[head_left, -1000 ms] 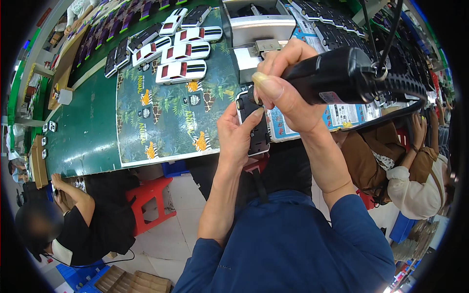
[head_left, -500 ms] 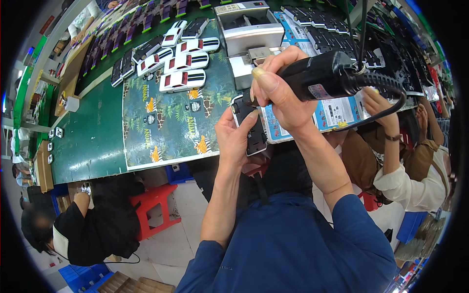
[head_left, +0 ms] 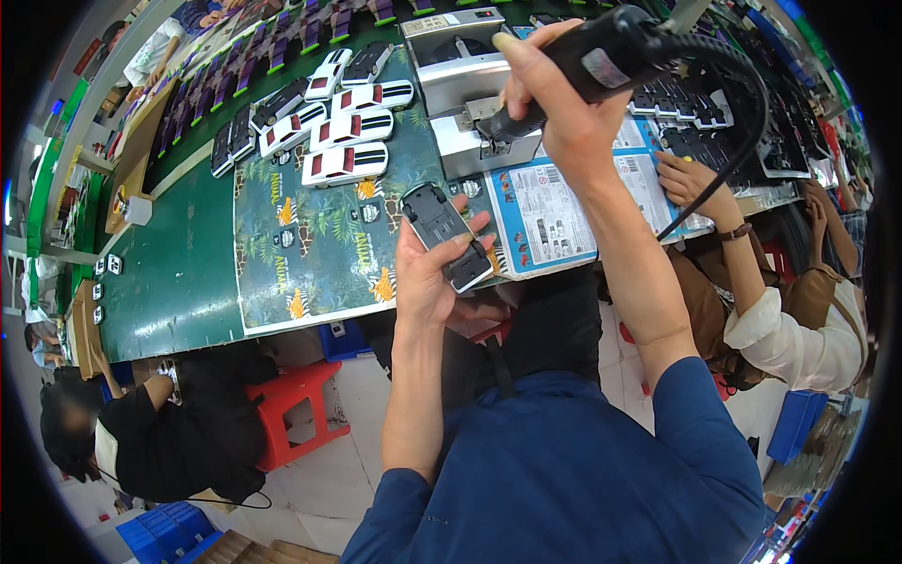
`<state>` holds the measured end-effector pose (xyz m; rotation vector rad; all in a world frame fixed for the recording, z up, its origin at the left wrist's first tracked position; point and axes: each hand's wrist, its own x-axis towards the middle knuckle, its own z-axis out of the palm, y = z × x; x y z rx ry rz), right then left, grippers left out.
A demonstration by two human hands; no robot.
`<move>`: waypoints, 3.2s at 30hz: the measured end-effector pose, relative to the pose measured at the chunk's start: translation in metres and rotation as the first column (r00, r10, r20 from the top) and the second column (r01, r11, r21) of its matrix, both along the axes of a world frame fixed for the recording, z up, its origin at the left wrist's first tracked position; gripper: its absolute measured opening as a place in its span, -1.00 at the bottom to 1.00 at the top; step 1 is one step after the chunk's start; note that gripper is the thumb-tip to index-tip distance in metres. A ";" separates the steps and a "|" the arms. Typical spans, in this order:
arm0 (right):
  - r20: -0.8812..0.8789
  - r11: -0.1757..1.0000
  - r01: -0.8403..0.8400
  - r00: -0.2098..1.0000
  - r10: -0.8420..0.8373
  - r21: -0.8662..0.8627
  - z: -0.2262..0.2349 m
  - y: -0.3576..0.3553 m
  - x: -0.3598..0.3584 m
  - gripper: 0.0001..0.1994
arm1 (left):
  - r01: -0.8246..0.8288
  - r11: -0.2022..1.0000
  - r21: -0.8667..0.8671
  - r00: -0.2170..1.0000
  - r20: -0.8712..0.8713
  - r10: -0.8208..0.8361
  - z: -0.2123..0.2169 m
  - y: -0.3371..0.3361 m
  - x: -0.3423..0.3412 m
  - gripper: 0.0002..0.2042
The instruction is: The person is assembling plastic toy cars using an electric screwdriver at a factory workstation.
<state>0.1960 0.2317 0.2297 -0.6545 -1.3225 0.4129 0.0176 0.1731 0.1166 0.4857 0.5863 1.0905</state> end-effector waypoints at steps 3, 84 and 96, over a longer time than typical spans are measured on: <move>-0.012 0.999 0.044 0.999 -0.044 -0.002 0.003 0.005 -0.009 -0.83 | -0.027 0.999 -0.031 0.999 0.031 0.028 0.000 0.003 0.001 -0.41; -0.385 0.953 -0.269 0.901 0.198 -0.139 -0.046 -0.121 0.080 -0.91 | 0.569 0.177 0.803 0.278 -0.390 0.878 0.019 0.023 -0.082 -0.63; -0.322 0.928 -0.353 0.898 0.300 -0.119 -0.019 -0.206 0.132 -0.65 | 0.679 0.587 0.442 0.230 -0.886 0.402 0.020 0.046 0.321 -0.25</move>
